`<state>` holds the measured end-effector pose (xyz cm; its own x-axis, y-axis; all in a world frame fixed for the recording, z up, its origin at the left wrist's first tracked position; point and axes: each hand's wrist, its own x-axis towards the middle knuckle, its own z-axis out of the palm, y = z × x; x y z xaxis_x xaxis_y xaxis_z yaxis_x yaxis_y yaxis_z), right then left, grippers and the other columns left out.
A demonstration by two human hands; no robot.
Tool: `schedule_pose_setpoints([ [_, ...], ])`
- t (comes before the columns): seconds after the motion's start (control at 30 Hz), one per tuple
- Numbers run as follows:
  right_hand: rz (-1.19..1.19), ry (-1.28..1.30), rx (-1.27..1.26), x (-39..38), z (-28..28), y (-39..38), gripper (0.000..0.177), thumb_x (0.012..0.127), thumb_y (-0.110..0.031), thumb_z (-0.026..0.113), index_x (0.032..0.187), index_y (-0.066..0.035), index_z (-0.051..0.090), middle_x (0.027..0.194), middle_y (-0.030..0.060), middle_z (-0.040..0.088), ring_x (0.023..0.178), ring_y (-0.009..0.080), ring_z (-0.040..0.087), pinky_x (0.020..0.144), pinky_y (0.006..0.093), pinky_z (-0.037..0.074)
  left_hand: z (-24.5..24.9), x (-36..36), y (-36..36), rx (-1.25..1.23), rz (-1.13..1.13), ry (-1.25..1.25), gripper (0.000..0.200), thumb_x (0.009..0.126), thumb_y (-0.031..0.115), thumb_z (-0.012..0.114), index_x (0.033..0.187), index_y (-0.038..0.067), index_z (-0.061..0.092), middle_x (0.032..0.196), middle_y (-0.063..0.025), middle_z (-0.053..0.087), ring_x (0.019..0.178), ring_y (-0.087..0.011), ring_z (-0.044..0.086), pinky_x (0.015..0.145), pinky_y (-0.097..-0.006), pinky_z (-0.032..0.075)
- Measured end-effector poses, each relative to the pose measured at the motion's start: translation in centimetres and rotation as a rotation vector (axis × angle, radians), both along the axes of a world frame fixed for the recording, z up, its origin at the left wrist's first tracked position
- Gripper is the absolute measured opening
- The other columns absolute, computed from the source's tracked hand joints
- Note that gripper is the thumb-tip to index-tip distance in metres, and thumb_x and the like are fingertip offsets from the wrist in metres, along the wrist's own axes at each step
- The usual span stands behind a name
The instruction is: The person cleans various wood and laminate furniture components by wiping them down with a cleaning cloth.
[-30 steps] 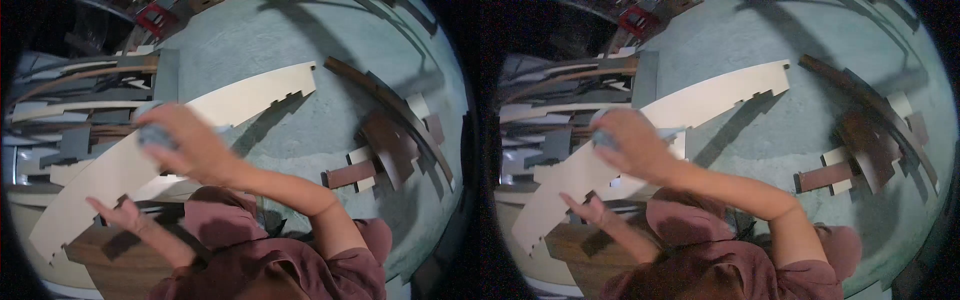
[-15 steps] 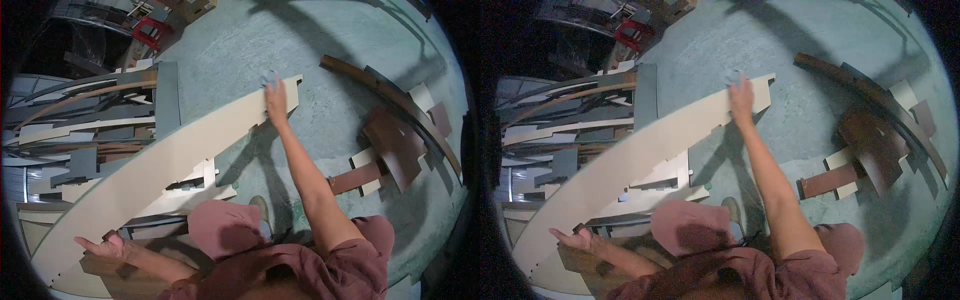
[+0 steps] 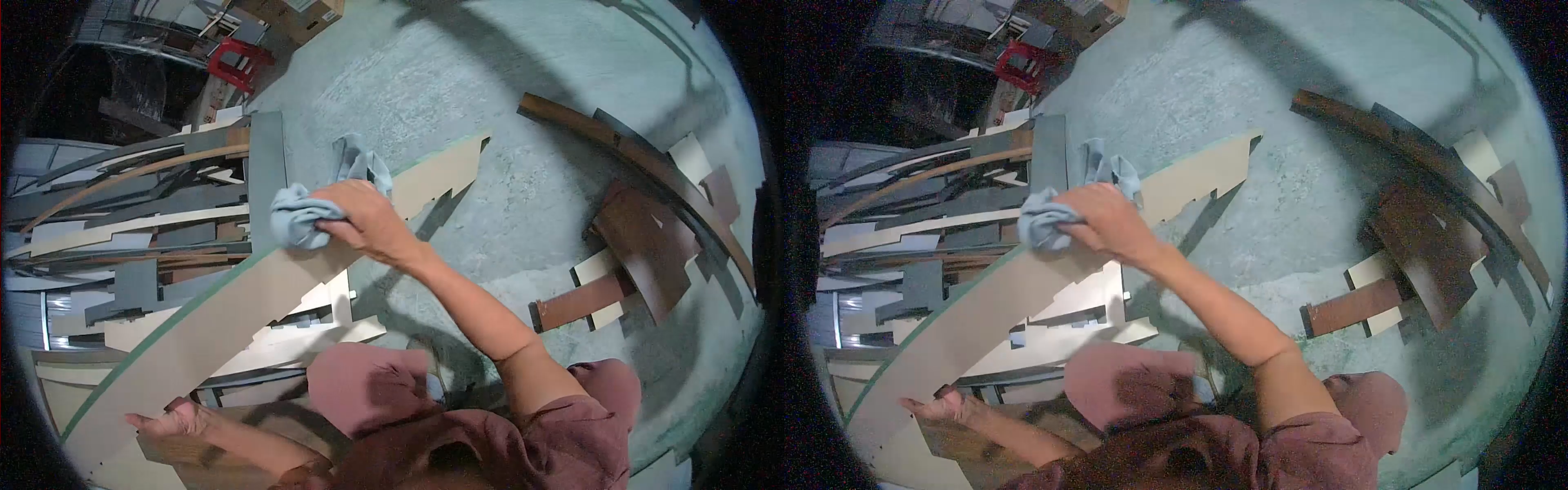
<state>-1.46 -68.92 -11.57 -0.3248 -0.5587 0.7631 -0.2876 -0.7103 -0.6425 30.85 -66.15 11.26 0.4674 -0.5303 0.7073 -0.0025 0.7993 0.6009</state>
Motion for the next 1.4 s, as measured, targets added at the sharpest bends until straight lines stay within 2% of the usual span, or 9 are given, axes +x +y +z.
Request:
schedule_pose_setpoints([
  [0.2,-0.368,-0.319,0.401,-6.1,-10.4,-3.3,0.021,0.078,-0.015,0.054,0.096,-0.004,0.052,0.082,0.0148,0.056,0.071,0.0283,0.054,0.064,0.0337,0.042,-0.1,2.2,-1.4,-0.029,-0.061,0.026,0.042,0.082,0.036,0.047,0.108,0.003,0.051,0.109,-0.0102,0.053,0.099,-0.0234,0.050,0.083,-0.0403,0.042],
  [0.27,-0.698,-0.158,0.386,-9.9,-15.6,-4.5,0.018,0.079,-0.018,0.053,0.089,-0.003,0.054,0.077,0.0156,0.055,0.069,0.0310,0.052,0.061,0.0368,0.040,-0.3,2.2,-1.7,-0.055,-0.023,0.007,0.042,0.082,0.036,0.047,0.108,0.003,0.051,0.109,-0.0104,0.053,0.099,-0.0236,0.051,0.083,-0.0404,0.042],
  [0.47,-1.183,-0.077,0.794,-18.5,-27.5,-3.9,0.028,0.079,-0.028,0.053,0.088,-0.001,0.055,0.084,0.0148,0.056,0.076,0.0308,0.053,0.072,0.0408,0.039,0.3,3.4,-2.9,-0.120,-0.026,-0.086,0.046,0.082,0.037,0.047,0.113,0.003,0.047,0.115,-0.0122,0.049,0.104,-0.0252,0.047,0.089,-0.0426,0.038],
  [0.67,-0.146,-1.136,-0.038,-15.5,-13.6,0.4,0.038,0.087,-0.033,0.044,0.109,-0.002,0.049,0.103,0.0068,0.055,0.096,0.0168,0.051,0.084,0.0306,0.039,0.5,0.2,-5.5,-0.200,-0.213,-0.221,0.066,0.078,0.041,0.051,0.128,0.004,0.028,0.132,-0.0144,0.028,0.122,-0.0279,0.026,0.102,-0.0444,0.019],
  [0.73,-0.023,-1.040,0.165,-12.5,-8.0,0.7,0.040,0.085,-0.034,0.045,0.109,-0.002,0.049,0.105,0.0073,0.054,0.098,0.0167,0.051,0.084,0.0302,0.040,0.5,-3.8,-5.9,-0.523,0.349,-0.222,0.058,0.080,0.046,0.040,0.121,0.005,0.038,0.122,-0.0108,0.041,0.111,-0.0278,0.038,0.094,-0.0455,0.031],
  [0.87,0.248,-0.345,-0.099,-1.0,3.6,-0.8,0.042,0.068,-0.027,0.064,0.102,-0.007,0.052,0.119,0.0131,0.042,0.114,0.0276,0.036,0.093,0.0358,0.030,2.4,-3.1,-5.9,-0.288,-0.074,0.051,0.055,0.071,0.042,0.050,0.112,0.006,0.046,0.112,-0.0104,0.047,0.107,-0.0260,0.042,0.089,-0.0419,0.035],
  [0.97,0.022,0.086,-0.135,4.8,6.5,0.2,0.041,0.057,-0.028,0.070,0.090,-0.010,0.051,0.115,0.0126,0.042,0.112,0.0310,0.036,0.093,0.0549,0.021,3.0,-6.0,-6.7,-0.254,-0.168,-0.141,0.052,0.067,0.036,0.054,0.108,0.005,0.048,0.108,-0.0101,0.049,0.102,-0.0243,0.045,0.086,-0.0386,0.037],
  [1.17,-0.504,-0.176,0.142,-0.7,-3.6,-3.5,0.037,0.062,-0.018,0.062,0.091,-0.002,0.048,0.096,0.0161,0.051,0.091,0.0317,0.047,0.083,0.0412,0.033,3.6,-7.7,-7.8,-0.194,-0.184,-0.099,0.050,0.068,0.034,0.054,0.108,0.005,0.048,0.107,-0.0100,0.049,0.101,-0.0241,0.046,0.085,-0.0382,0.037],
  [1.4,-0.752,-0.333,1.095,-13.9,-24.5,-1.4,0.046,0.069,-0.021,0.058,0.103,0.007,0.044,0.098,0.0247,0.050,0.094,0.0385,0.047,0.081,0.0427,0.037,4.3,-7.7,-7.5,-0.197,-0.160,-0.038,0.048,0.069,0.031,0.054,0.107,0.004,0.048,0.107,-0.0100,0.049,0.100,-0.0238,0.047,0.085,-0.0378,0.037],
])
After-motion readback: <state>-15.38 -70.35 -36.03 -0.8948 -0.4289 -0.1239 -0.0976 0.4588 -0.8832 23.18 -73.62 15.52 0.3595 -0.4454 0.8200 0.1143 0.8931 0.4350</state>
